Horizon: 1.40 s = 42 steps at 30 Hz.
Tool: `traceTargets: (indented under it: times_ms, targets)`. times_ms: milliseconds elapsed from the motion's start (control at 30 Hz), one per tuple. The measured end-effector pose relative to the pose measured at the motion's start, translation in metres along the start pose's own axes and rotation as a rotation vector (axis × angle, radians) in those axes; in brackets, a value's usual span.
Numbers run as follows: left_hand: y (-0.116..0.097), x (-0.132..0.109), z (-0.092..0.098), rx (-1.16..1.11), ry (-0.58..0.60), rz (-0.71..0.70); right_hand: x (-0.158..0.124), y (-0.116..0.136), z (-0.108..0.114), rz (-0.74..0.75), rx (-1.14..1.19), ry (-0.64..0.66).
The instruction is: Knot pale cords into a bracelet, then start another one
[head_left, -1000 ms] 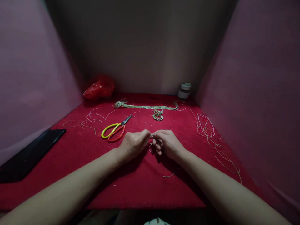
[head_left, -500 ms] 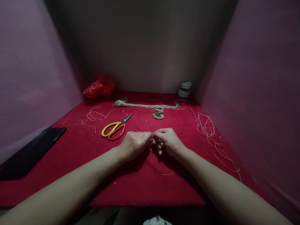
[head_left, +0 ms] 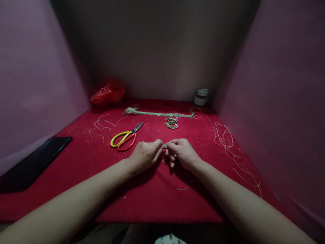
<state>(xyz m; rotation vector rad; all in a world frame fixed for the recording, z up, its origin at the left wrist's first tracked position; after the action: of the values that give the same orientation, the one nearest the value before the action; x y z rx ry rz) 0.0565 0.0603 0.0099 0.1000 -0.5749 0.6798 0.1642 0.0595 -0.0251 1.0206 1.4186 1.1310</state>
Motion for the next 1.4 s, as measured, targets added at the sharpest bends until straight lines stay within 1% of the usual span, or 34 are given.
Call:
traceTargets:
  times_ms: [100, 233, 500, 700, 900, 967, 1100, 1167, 1233, 1267, 1400]
  targets:
    - [0.001, 0.000, 0.000, 0.004, -0.029, 0.018, -0.001, 0.000, 0.000, -0.003, -0.020, -0.006]
    - [0.001, 0.000, 0.001, -0.010, -0.059, 0.009, -0.003, 0.002, -0.001, -0.005, -0.048, -0.017]
    - [-0.002, 0.000, 0.004, -0.040, -0.084, -0.024, -0.004, 0.005, -0.002, 0.040, -0.104, -0.028]
    - [-0.003, -0.002, 0.003, -0.025, -0.078, -0.086, -0.003, 0.005, -0.003, 0.039, -0.129, 0.006]
    - [-0.012, -0.002, 0.007, 0.016, -0.039, -0.193, -0.002, 0.003, -0.003, 0.026, -0.149, 0.081]
    - [-0.017, -0.003, 0.008, 0.077, -0.031, -0.267, -0.002, 0.002, -0.003, 0.024, -0.157, 0.123]
    - [-0.030, -0.007, 0.008, 0.205, -0.027, -0.468, -0.002, 0.002, -0.002, 0.027, -0.179, 0.203]
    - [-0.034, -0.009, 0.008, 0.237, -0.034, -0.522, -0.003, 0.002, -0.002, 0.021, -0.184, 0.226]
    - [-0.033, -0.008, 0.009, 0.225, -0.051, -0.501, -0.003, 0.003, -0.002, 0.017, -0.174, 0.236]
    - [-0.031, -0.007, 0.010, 0.191, -0.059, -0.463, -0.003, 0.004, -0.002, 0.016, -0.161, 0.238]
    - [-0.015, -0.003, 0.008, 0.007, -0.099, -0.245, -0.002, 0.003, -0.003, 0.007, -0.108, 0.244]
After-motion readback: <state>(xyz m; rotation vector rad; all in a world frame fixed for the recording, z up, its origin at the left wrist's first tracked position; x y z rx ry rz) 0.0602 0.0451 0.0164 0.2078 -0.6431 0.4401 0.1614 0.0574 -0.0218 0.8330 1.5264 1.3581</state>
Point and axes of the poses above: each hand's wrist, its own x-axis towards the middle knuckle, its own z-axis out of the back of the hand, y = z × x, the point moved 7 cm from there along x, towards the middle knuckle, and after that the axes turned 4 degrees about -y, right-handed, at the moved point
